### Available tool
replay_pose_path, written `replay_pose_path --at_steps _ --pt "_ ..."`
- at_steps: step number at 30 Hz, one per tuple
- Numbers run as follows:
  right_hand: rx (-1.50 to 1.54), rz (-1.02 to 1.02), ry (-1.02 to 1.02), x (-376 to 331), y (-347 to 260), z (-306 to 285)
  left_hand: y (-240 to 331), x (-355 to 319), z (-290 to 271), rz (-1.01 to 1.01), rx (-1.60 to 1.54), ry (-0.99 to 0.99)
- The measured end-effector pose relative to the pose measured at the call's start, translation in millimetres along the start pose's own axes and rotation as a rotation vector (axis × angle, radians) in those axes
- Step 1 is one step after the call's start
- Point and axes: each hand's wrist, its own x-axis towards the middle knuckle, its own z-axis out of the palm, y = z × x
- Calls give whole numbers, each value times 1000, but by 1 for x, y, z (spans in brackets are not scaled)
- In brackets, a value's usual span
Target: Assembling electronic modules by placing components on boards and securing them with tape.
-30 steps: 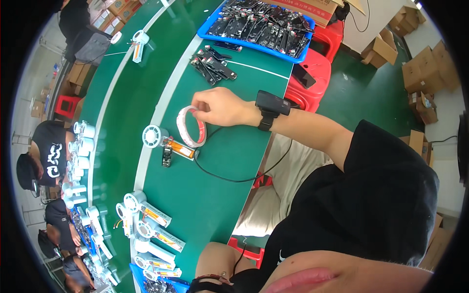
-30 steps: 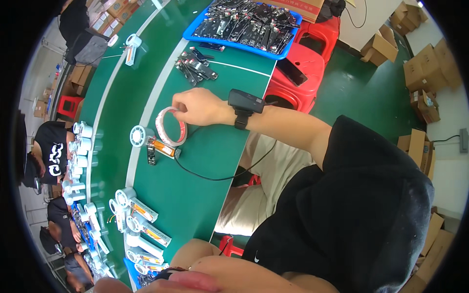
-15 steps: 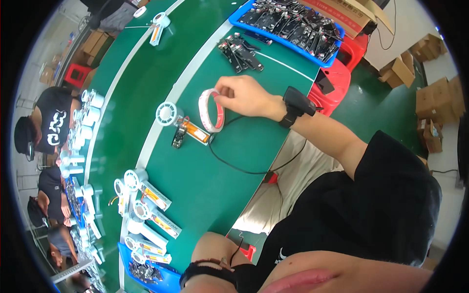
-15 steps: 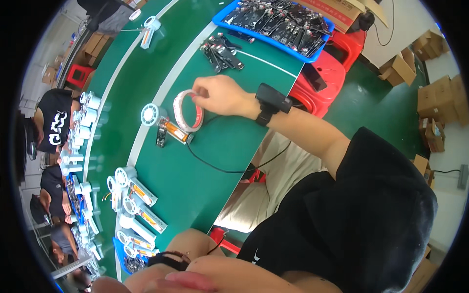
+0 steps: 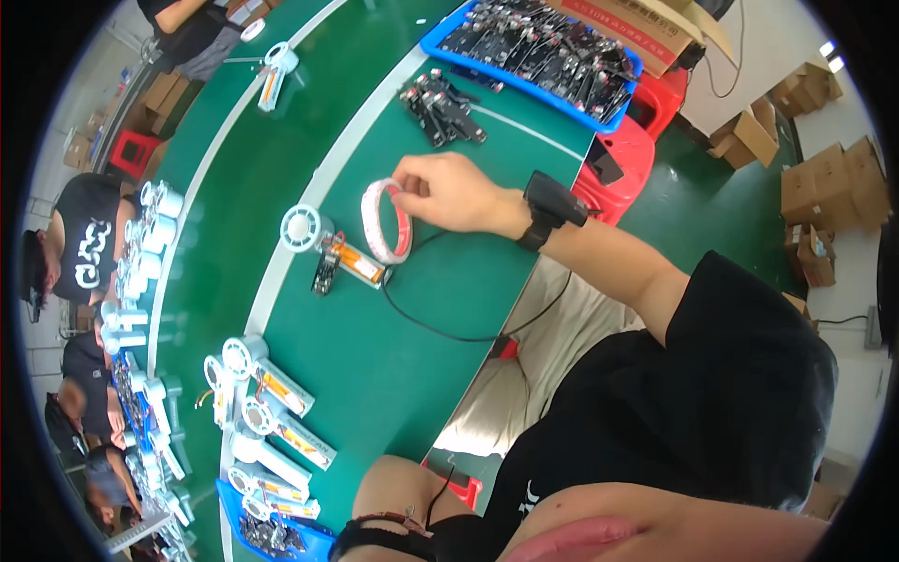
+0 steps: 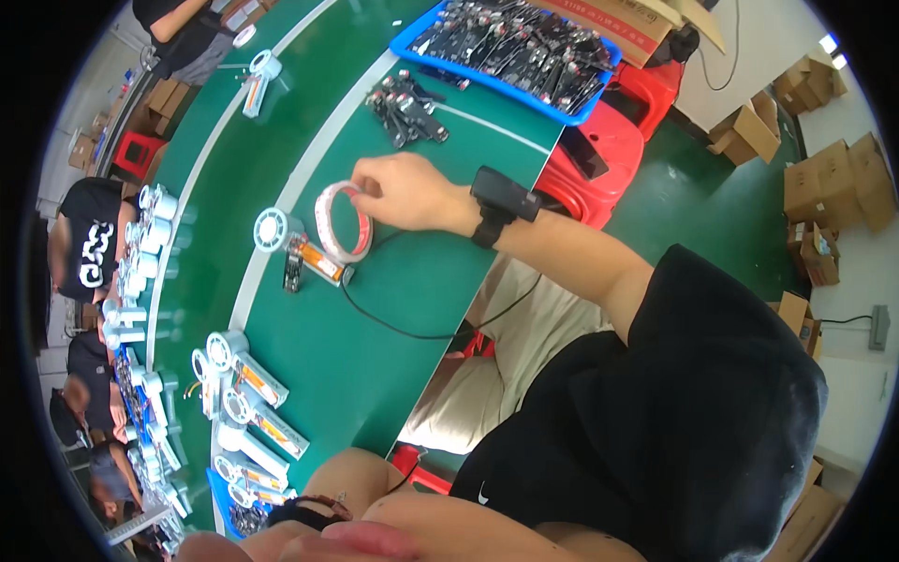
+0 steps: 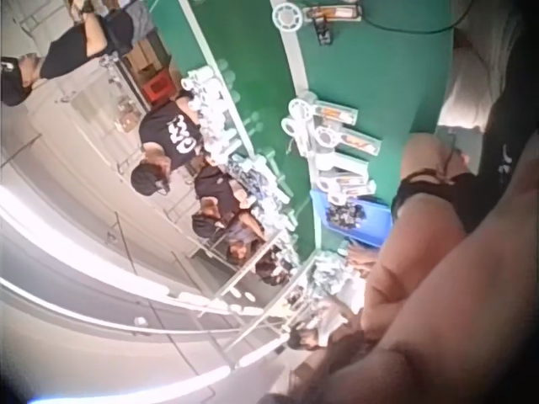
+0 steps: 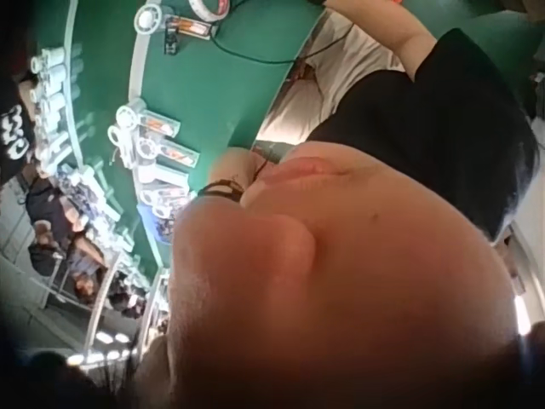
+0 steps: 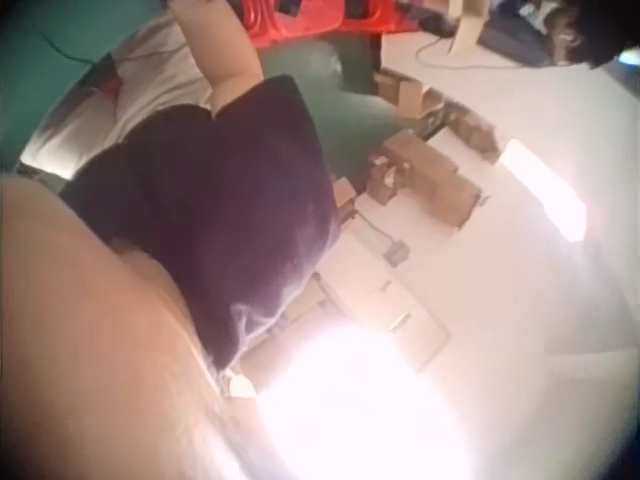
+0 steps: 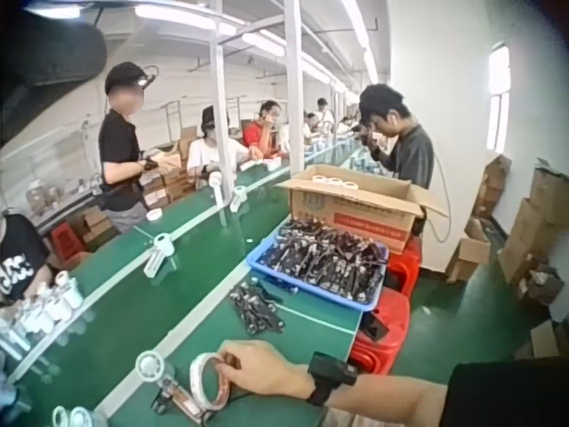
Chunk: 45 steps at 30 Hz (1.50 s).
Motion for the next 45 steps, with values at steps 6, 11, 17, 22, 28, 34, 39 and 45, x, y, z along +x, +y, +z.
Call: replay_pose_path --at_steps 6,11,17,22,28,34,39,45 --pt "-11 60 -17 1 4 -8 -10 2 -2 339 411 200" --pt "8 -4 -18 4 3 -4 -5 1 -10 345 561 111" --pt "-69 3 19 3 3 -12 -11 -5 -9 364 569 196" --pt "-20 -19 -43 -4 3 -8 -6 -2 6 314 548 242" --pt "-58 20 -66 -8 -2 -12 9 -25 -1 128 158 425" --pt "-8 -21 -73 -2 1 -2 13 -26 -11 427 378 670" --pt "-42 97 -47 1 1 -20 5 -2 6 190 427 311" --pt "-4 13 -56 -1 2 -2 -10 6 21 288 611 586"
